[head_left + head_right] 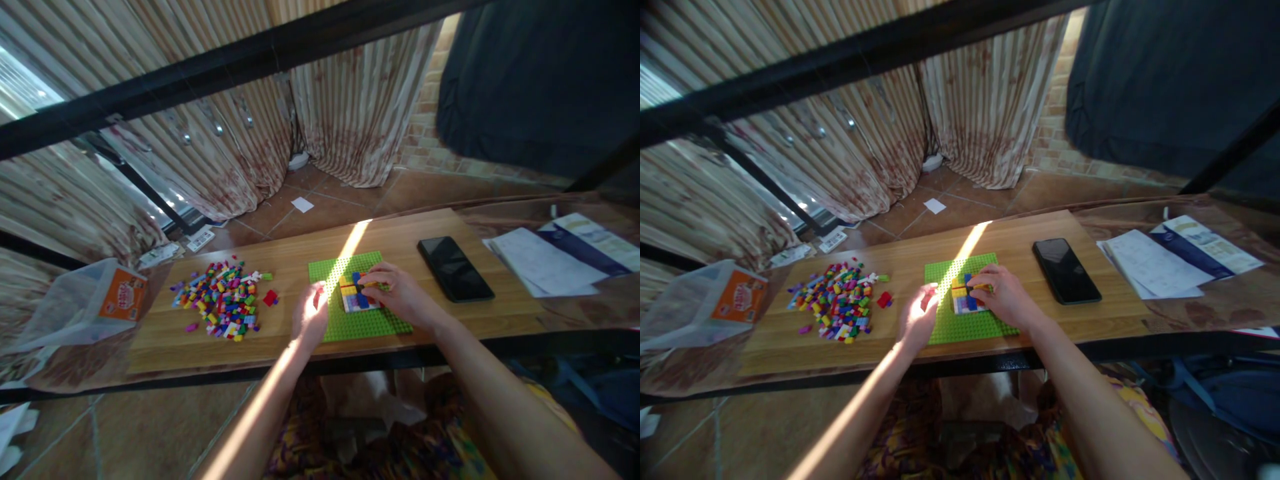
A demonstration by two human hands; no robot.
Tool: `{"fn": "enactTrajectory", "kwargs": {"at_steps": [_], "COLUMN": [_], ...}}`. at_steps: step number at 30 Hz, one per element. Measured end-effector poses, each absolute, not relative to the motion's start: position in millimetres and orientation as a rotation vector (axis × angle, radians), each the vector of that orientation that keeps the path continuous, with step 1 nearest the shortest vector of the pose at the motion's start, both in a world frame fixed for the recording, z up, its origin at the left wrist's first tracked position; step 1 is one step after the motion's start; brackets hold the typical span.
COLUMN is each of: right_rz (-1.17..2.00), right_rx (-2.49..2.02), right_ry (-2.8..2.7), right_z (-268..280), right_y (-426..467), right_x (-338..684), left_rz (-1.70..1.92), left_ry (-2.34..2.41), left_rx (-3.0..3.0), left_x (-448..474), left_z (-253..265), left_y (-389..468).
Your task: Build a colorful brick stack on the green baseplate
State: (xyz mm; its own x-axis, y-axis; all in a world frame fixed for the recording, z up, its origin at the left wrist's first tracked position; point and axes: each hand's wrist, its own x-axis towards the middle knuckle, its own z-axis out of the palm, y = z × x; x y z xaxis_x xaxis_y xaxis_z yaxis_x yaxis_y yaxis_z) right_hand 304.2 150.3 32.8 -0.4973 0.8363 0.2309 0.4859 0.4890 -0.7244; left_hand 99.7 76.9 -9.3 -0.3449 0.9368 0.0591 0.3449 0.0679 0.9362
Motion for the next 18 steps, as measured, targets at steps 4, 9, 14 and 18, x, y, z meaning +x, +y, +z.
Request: {"fn": "enactTrajectory", "kwargs": {"at_steps": [4,9,14,18], "right_rz": [0.758,0.797,0.883,0.968], "right_rx": [-1.081,-1.096,-1.128,-1.169], "right_ry": [-2.192,-2.193,-2.123,-2.064], "right_z": [30,30,25,19], "right_y": [153,155,155,156], "right_x": [303,303,302,302], "left_rz": [1.259,1.256,1.221,1.188], "left_ry": [1.727,1.750,1.786,1.817], "left_rx": [1.441,1.588,1.699,1.736], "left_x": [100,101,103,104], "left_z": [-12,-8,-5,-5], "left_y": [74,74,72,72]}}
